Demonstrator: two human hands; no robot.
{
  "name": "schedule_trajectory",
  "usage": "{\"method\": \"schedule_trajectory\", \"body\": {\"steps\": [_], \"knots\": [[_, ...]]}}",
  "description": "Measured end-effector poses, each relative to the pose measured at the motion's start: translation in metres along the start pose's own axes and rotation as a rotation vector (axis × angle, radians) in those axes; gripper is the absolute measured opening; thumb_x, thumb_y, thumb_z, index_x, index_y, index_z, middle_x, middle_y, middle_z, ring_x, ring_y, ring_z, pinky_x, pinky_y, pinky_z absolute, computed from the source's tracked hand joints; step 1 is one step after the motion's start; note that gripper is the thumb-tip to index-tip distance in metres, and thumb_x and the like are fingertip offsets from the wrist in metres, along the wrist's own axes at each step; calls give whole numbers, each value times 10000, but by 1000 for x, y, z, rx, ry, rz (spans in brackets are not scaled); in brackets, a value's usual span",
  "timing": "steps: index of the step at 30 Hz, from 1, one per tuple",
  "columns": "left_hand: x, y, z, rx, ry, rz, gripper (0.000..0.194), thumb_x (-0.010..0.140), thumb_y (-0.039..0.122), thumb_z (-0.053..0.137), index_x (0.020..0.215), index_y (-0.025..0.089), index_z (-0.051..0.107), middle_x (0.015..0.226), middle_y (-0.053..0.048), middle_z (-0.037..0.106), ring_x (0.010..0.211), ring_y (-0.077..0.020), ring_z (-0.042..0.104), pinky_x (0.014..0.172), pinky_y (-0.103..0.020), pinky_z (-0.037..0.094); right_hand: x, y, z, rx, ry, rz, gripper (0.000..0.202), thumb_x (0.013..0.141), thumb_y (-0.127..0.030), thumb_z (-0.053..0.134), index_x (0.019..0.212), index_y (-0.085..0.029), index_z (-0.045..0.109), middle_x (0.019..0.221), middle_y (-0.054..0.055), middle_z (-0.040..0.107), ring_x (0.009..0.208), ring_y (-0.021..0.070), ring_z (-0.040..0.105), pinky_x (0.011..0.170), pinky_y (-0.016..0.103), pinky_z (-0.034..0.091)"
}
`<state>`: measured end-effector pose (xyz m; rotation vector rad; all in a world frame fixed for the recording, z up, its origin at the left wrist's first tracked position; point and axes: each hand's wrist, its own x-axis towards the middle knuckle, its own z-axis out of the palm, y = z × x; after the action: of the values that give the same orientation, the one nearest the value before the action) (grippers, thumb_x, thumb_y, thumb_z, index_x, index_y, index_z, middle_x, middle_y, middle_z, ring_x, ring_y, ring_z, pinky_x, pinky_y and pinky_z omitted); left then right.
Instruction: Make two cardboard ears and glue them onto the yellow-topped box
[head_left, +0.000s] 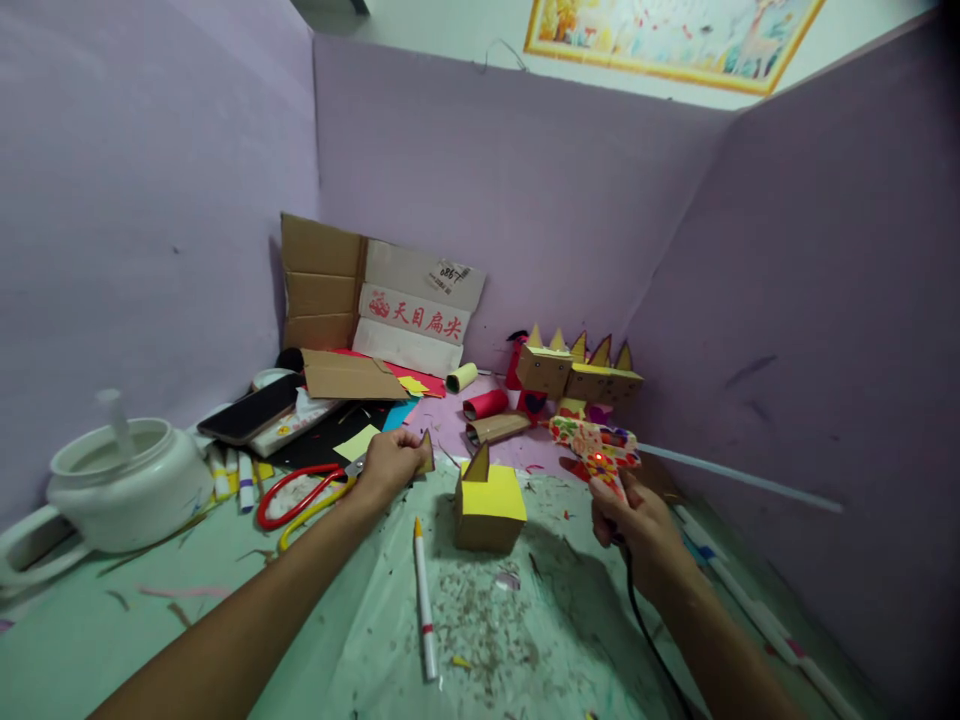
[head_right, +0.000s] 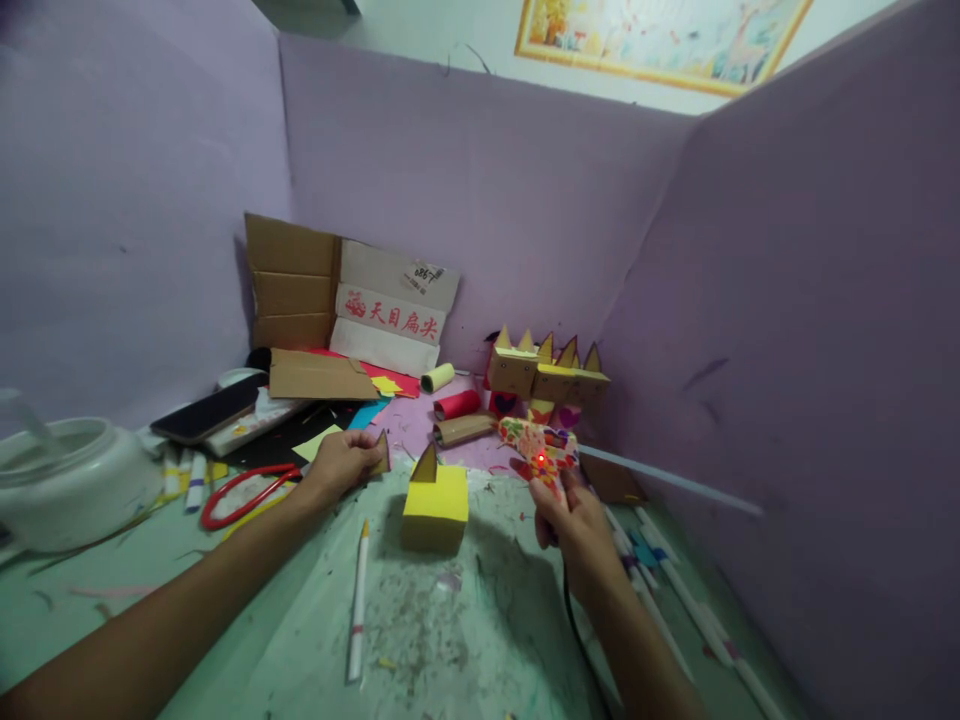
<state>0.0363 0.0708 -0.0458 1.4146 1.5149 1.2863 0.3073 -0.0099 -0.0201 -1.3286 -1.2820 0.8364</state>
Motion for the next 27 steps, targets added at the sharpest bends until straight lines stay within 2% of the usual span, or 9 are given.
{"method": "schedule_trajectory", "body": {"steps": [2, 4, 8, 11, 18, 23, 27], "knots": [[-1, 1, 2, -27, -14, -58, 131, 570, 245, 612, 524, 169, 516, 368, 66, 442, 341, -66, 377, 366, -186, 265, -4, 5, -1, 60, -10, -9, 273, 708, -438, 623, 768, -195, 516, 555, -3, 574, 416, 98, 391, 406, 232, 282], [-3, 3, 2, -52, -33, -116, 130, 559, 227, 618, 531, 165, 507, 359, 73, 425, 334, -58, 358, 363, -182, 250, -8, 9, -2, 76, -37, 8, 302, 675, -423, 663, 791, -187, 515, 614, 3, 589, 430, 88, 375, 408, 224, 266], [-5, 8, 0, -76, -92, -214, 124, 544, 175, 613, 550, 169, 490, 335, 83, 406, 314, -56, 326, 351, -184, 223, -10, 13, -8, 56, -127, 42, 290, 673, -399, 674, 693, -180, 485, 510, -56, 424, 448, 80, 327, 420, 216, 250], [-5, 9, -2, -66, -132, -263, 112, 536, 126, 594, 557, 168, 492, 322, 79, 413, 306, -62, 322, 345, -187, 219, -10, 11, -16, 48, -182, 60, 282, 672, -392, 672, 669, -179, 489, 515, -65, 371, 451, 73, 288, 414, 212, 226], [-5, 7, -1, -57, -157, -295, 110, 549, 72, 555, 546, 165, 498, 342, 70, 422, 333, -66, 338, 355, -184, 245, -10, -6, -23, -122, -352, 104, 310, 695, -415, 634, 864, -157, 603, 544, -57, 376, 456, 76, 278, 409, 207, 214], [-5, 7, 0, -55, -162, -297, 120, 553, 60, 570, 540, 162, 508, 346, 71, 420, 343, -67, 349, 364, -185, 262, -6, -23, -19, -226, -362, 98, 316, 660, -444, 641, 799, -163, 604, 555, -29, 462, 473, 102, 392, 422, 216, 296], [-5, 7, 1, -48, -163, -301, 127, 550, 58, 586, 537, 159, 511, 343, 72, 419, 346, -67, 351, 368, -185, 265, -2, -35, -17, -242, -384, 61, 318, 615, -436, 666, 795, -176, 625, 738, 50, 630, 711, 212, 585, 614, 294, 461]]}}
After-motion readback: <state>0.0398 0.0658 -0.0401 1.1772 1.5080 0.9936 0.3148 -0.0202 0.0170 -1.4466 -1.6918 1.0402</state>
